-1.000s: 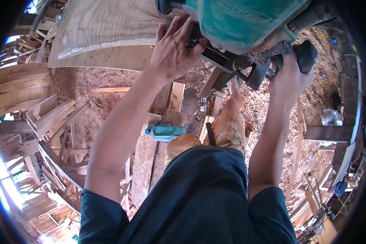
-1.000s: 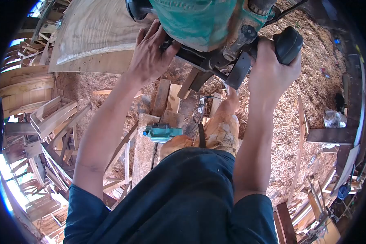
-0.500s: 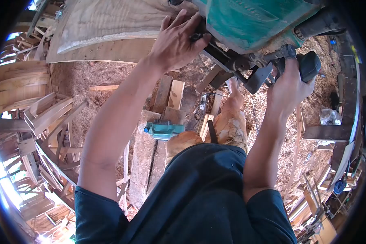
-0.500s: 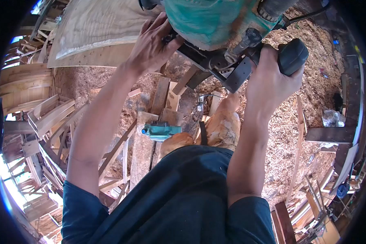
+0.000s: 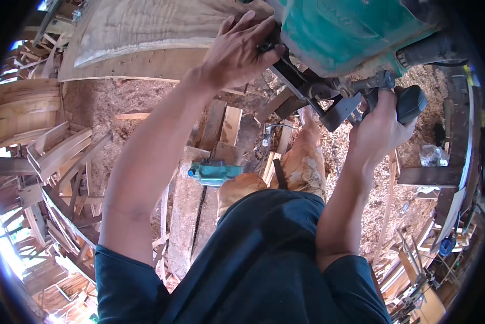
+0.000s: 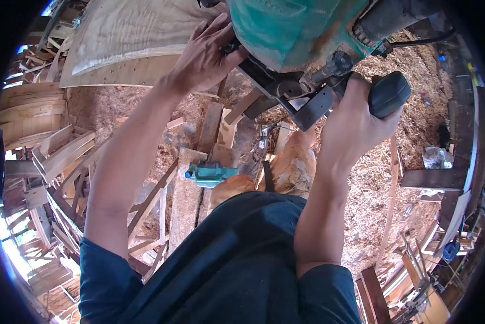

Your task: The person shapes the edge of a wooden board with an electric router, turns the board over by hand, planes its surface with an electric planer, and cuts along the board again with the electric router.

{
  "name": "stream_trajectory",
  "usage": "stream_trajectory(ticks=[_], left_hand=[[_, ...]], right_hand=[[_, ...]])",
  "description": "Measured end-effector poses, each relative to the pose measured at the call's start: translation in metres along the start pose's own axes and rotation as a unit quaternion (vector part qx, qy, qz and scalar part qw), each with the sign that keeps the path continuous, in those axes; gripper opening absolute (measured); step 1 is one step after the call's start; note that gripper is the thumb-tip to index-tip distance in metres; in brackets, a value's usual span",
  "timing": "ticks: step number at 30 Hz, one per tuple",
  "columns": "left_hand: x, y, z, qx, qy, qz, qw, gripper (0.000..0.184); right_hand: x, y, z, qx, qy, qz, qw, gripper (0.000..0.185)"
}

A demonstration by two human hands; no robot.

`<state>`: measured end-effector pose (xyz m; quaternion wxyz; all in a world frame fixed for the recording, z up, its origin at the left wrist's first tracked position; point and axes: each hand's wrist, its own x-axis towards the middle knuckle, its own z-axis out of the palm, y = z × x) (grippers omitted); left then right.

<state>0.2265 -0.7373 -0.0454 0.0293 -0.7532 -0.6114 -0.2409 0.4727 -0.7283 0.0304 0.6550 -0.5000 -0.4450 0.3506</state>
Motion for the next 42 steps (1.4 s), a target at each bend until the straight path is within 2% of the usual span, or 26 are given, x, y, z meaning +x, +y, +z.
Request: stream_trajectory(ticks=[12, 18, 19, 22, 25, 28, 31, 34, 38, 42], left_hand=[[0.001, 0.022, 0.0, 0.008, 0.018, -0.081, 0.996, 0.072], [0.007, 0.031, -0.002, -0.031, 0.02, -0.122, 0.992, 0.07], [0.009, 0.033, -0.006, -0.036, 0.005, -0.136, 0.99, 0.071], [0.008, 0.032, 0.005, 0.011, 0.062, -0.129, 0.99, 0.069], [0.006, 0.033, 0.005, 0.015, 0.117, -0.099, 0.988, 0.064], [0.005, 0.03, 0.0, 0.014, 0.088, -0.102, 0.991, 0.066], [0.003, 0.021, -0.007, -0.027, 0.069, -0.059, 0.995, 0.068], [0.002, 0.023, -0.004, -0.016, 0.102, -0.043, 0.994, 0.07], [0.003, 0.026, -0.002, -0.001, 0.085, -0.067, 0.994, 0.074], [0.005, 0.031, -0.002, 0.002, 0.092, -0.085, 0.992, 0.075]], right_hand=[[0.036, 0.01, 0.007, 0.034, -0.027, 0.004, 0.999, 0.008], [0.069, 0.025, 0.009, 0.008, -0.082, -0.028, 0.996, 0.012], [0.077, 0.028, 0.009, -0.054, -0.1, -0.104, 0.988, 0.013], [0.084, 0.026, 0.016, 0.071, -0.128, 0.001, 0.989, 0.014], [0.09, 0.035, 0.013, 0.092, -0.142, 0.002, 0.986, 0.014], [0.087, 0.032, 0.013, 0.095, -0.144, 0.007, 0.985, 0.013], [0.077, 0.027, 0.008, 0.102, -0.137, 0.013, 0.985, 0.012], [0.074, 0.023, 0.007, 0.107, -0.141, 0.014, 0.984, 0.011], [0.084, 0.026, 0.01, 0.091, -0.155, 0.002, 0.984, 0.011], [0.098, 0.032, 0.019, 0.134, -0.171, 0.016, 0.976, 0.014]])
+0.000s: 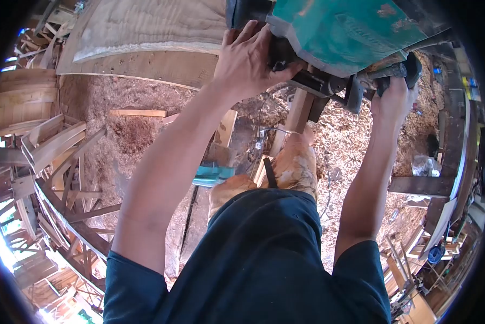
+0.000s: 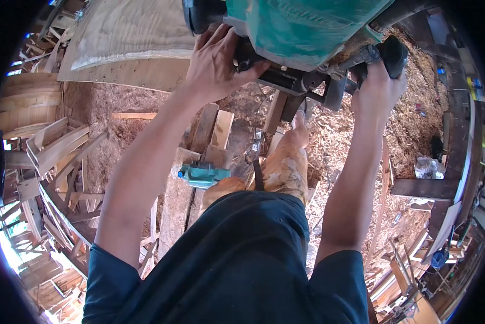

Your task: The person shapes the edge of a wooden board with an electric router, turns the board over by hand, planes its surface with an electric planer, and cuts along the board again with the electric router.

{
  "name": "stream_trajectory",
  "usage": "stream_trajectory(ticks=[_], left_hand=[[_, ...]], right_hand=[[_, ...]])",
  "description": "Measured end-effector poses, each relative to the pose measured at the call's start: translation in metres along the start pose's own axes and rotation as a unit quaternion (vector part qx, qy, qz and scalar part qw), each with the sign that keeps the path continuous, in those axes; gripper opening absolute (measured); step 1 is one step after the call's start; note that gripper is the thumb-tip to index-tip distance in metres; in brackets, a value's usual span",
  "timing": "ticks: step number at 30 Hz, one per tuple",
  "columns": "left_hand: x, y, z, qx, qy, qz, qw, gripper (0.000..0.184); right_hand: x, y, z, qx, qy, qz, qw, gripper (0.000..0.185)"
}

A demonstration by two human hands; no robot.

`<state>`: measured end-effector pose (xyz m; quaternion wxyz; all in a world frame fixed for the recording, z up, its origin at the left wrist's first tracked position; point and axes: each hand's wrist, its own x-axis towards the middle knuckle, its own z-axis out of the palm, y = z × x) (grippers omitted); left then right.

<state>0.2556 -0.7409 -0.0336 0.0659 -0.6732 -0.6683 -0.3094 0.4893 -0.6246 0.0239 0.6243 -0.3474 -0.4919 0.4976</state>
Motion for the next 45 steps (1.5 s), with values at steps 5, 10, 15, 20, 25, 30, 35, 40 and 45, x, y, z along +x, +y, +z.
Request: stream_trajectory(ticks=[5, 10, 15, 20, 25, 30, 35, 40, 45], left_hand=[[0.003, 0.007, -0.002, -0.008, 0.004, -0.023, 1.0, 0.073], [0.003, 0.007, 0.004, -0.001, 0.027, -0.027, 0.999, 0.071], [0.006, 0.008, 0.005, 0.01, 0.031, -0.029, 0.999, 0.07], [0.007, 0.008, 0.006, 0.021, 0.031, -0.03, 0.999, 0.074], [0.013, 0.002, 0.009, 0.043, -0.073, -0.072, 0.994, 0.095], [0.02, 0.001, 0.009, 0.047, -0.091, -0.085, 0.991, 0.098], [0.023, -0.001, 0.016, 0.042, -0.019, -0.061, 0.997, 0.091], [0.028, -0.006, 0.021, 0.054, -0.025, -0.068, 0.996, 0.096], [0.035, -0.009, 0.019, 0.044, -0.05, -0.067, 0.995, 0.094]], right_hand=[[0.017, 0.005, -0.001, -0.005, -0.018, 0.008, 1.0, 0.017], [0.03, 0.016, -0.007, -0.032, -0.032, 0.014, 0.999, 0.036], [0.034, 0.017, -0.006, -0.021, -0.041, 0.008, 0.999, 0.033], [0.039, 0.023, -0.01, 0.009, -0.064, -0.012, 0.998, 0.03], [0.043, 0.022, -0.004, -0.001, -0.061, -0.016, 0.998, 0.023], [0.054, 0.028, -0.003, 0.005, -0.048, -0.016, 0.999, 0.021], [0.067, 0.04, -0.011, 0.001, -0.052, -0.011, 0.999, 0.031], [0.074, 0.042, -0.008, -0.003, -0.054, -0.016, 0.998, 0.031], [0.079, 0.045, -0.006, -0.003, -0.064, -0.006, 0.998, 0.032]])
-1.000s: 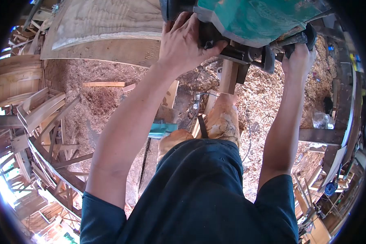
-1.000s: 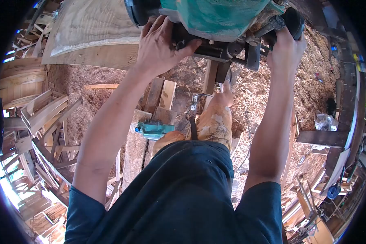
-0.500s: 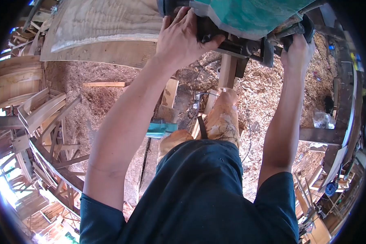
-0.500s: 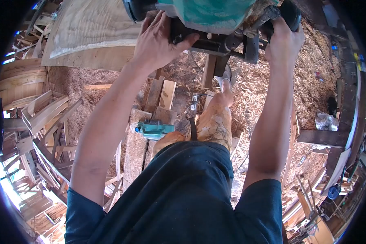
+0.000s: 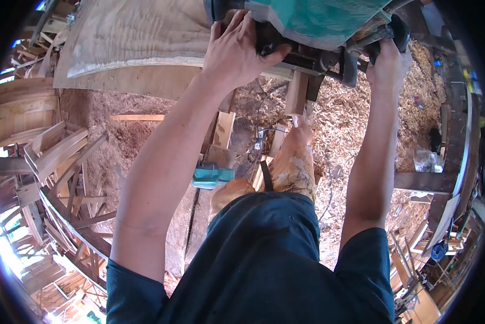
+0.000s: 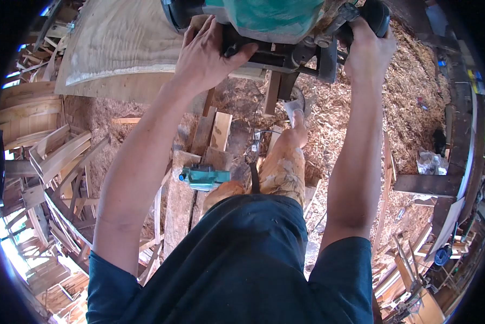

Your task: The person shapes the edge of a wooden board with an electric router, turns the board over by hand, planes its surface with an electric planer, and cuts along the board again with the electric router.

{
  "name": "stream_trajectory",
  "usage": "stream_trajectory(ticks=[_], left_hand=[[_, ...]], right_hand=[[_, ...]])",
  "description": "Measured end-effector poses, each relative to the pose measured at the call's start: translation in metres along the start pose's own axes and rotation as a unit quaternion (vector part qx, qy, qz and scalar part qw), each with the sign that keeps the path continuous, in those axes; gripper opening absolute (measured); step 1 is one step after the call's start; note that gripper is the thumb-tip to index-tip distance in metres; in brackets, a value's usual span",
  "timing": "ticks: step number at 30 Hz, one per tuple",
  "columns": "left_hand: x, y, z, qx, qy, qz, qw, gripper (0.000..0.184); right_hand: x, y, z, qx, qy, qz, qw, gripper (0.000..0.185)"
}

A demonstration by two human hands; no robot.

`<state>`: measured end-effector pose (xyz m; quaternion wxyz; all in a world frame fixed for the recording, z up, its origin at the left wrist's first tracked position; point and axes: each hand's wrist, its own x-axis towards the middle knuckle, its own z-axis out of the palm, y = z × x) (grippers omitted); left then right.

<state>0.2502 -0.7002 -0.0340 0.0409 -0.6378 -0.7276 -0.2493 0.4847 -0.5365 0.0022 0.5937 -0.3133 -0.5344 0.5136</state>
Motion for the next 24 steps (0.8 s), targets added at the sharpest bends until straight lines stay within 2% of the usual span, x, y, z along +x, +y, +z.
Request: stream_trajectory(ticks=[10, 13, 16, 23, 24], left_hand=[[0.007, -0.006, 0.001, -0.015, 0.019, 0.015, 1.0, 0.086], [0.009, -0.006, -0.002, -0.009, -0.024, 0.001, 1.0, 0.086], [0.012, -0.004, 0.0, 0.011, -0.045, -0.035, 0.998, 0.101], [0.02, -0.015, 0.012, 0.018, -0.008, -0.021, 1.0, 0.101], [0.022, -0.016, 0.009, 0.007, -0.017, -0.017, 1.0, 0.101]], right_hand=[[-0.006, -0.011, 0.011, -0.051, 0.009, 0.02, 0.998, 0.03], [-0.008, -0.013, 0.016, -0.052, 0.019, 0.016, 0.998, 0.029], [-0.003, -0.01, 0.019, -0.045, 0.032, 0.015, 0.998, 0.027], [0.01, 0.0, 0.017, -0.043, 0.021, 0.014, 0.999, 0.022], [0.011, 0.001, 0.014, -0.105, 0.006, -0.01, 0.994, 0.022]])
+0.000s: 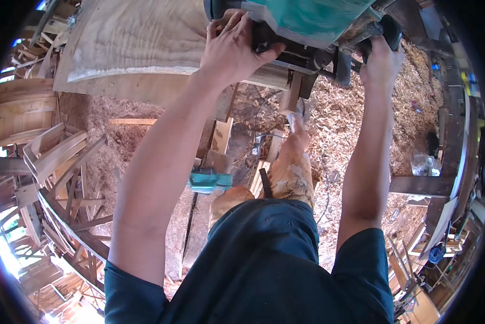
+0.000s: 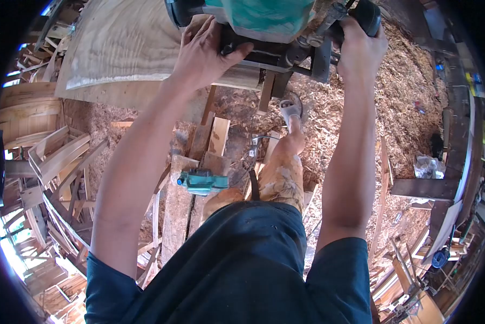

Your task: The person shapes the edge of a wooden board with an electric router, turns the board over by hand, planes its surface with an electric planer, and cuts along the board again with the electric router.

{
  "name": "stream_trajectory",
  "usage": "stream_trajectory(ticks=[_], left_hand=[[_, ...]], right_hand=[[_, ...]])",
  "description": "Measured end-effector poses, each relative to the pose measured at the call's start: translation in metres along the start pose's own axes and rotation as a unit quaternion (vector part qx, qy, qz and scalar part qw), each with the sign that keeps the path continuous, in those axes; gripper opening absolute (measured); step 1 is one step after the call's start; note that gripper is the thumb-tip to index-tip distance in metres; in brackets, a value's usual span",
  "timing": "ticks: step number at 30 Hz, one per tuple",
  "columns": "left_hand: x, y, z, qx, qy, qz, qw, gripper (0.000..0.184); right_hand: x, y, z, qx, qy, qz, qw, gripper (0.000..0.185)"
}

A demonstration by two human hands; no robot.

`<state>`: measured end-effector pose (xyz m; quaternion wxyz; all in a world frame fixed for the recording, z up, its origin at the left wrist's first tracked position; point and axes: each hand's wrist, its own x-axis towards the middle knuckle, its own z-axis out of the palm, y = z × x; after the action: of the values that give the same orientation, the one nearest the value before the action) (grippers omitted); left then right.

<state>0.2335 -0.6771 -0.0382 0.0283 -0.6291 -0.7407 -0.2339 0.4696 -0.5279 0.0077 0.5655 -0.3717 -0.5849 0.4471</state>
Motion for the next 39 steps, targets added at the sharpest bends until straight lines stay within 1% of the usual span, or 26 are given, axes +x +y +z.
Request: stream_trajectory(ticks=[1, 3, 5, 8, 11, 14, 16, 19, 20, 21, 22, 23, 26, 29, 32, 35, 39], left_hand=[[0.002, 0.0, -0.003, -0.011, -0.009, 0.004, 1.0, 0.101], [0.004, 0.0, -0.004, -0.001, -0.008, 0.011, 1.0, 0.1], [0.006, -0.002, -0.004, 0.003, -0.013, 0.011, 1.0, 0.099], [0.005, -0.001, -0.007, 0.0, -0.024, 0.008, 1.0, 0.098], [0.003, -0.002, -0.008, -0.008, -0.029, 0.012, 0.999, 0.096], [-0.002, 0.0, -0.013, -0.005, -0.041, 0.018, 0.999, 0.095], [-0.011, 0.002, -0.015, 0.022, -0.041, 0.03, 0.998, 0.094], [-0.029, 0.013, -0.025, -0.021, -0.045, 0.031, 0.998, 0.093], [-0.035, 0.011, -0.021, -0.007, -0.023, 0.038, 0.999, 0.09], [-0.038, 0.011, -0.022, -0.012, -0.022, 0.039, 0.999, 0.089], [-0.041, 0.011, -0.023, -0.018, -0.021, 0.041, 0.999, 0.087], [-0.044, 0.01, -0.024, -0.025, -0.02, 0.044, 0.999, 0.086], [-0.049, 0.011, -0.034, -0.048, -0.058, 0.04, 0.996, 0.081], [-0.058, 0.01, -0.032, -0.042, -0.02, 0.07, 0.996, 0.079], [-0.065, 0.014, -0.039, -0.072, -0.002, 0.084, 0.994, 0.068], [-0.064, 0.013, -0.035, -0.063, 0.03, 0.098, 0.993, 0.069], [-0.062, 0.015, -0.034, -0.067, 0.01, 0.075, 0.995, 0.067]], right_hand=[[0.001, 0.001, -0.004, -0.062, -0.013, -0.025, 0.998, 0.021], [0.003, 0.0, -0.003, -0.072, -0.009, -0.022, 0.997, 0.02], [0.0, -0.005, 0.006, 0.032, 0.023, 0.037, 0.999, 0.02], [-0.003, -0.01, 0.01, 0.015, 0.03, 0.023, 0.999, 0.018], [0.001, -0.007, 0.006, 0.074, 0.007, 0.044, 0.996, 0.015], [-0.006, -0.013, 0.004, 0.093, 0.0, 0.055, 0.994, 0.015], [-0.017, -0.02, 0.002, 0.096, 0.018, 0.061, 0.993, 0.016], [-0.037, -0.029, -0.004, 0.088, 0.036, 0.067, 0.993, 0.017], [-0.044, -0.031, -0.006, 0.089, 0.039, 0.071, 0.993, 0.017], [-0.049, -0.032, -0.008, 0.091, 0.042, 0.074, 0.992, 0.017], [-0.052, -0.032, -0.012, 0.088, 0.017, 0.069, 0.994, 0.016], [-0.056, -0.032, -0.012, 0.077, 0.024, 0.06, 0.995, 0.015], [-0.069, -0.035, -0.012, 0.046, 0.039, 0.047, 0.997, 0.014], [-0.082, -0.039, -0.015, 0.046, 0.053, 0.048, 0.996, 0.014], [-0.095, -0.045, -0.013, 0.061, 0.069, 0.046, 0.995, 0.016], [-0.096, -0.045, -0.013, 0.06, 0.074, 0.045, 0.994, 0.017], [-0.089, -0.047, -0.008, 0.071, 0.073, 0.04, 0.994, 0.017]])
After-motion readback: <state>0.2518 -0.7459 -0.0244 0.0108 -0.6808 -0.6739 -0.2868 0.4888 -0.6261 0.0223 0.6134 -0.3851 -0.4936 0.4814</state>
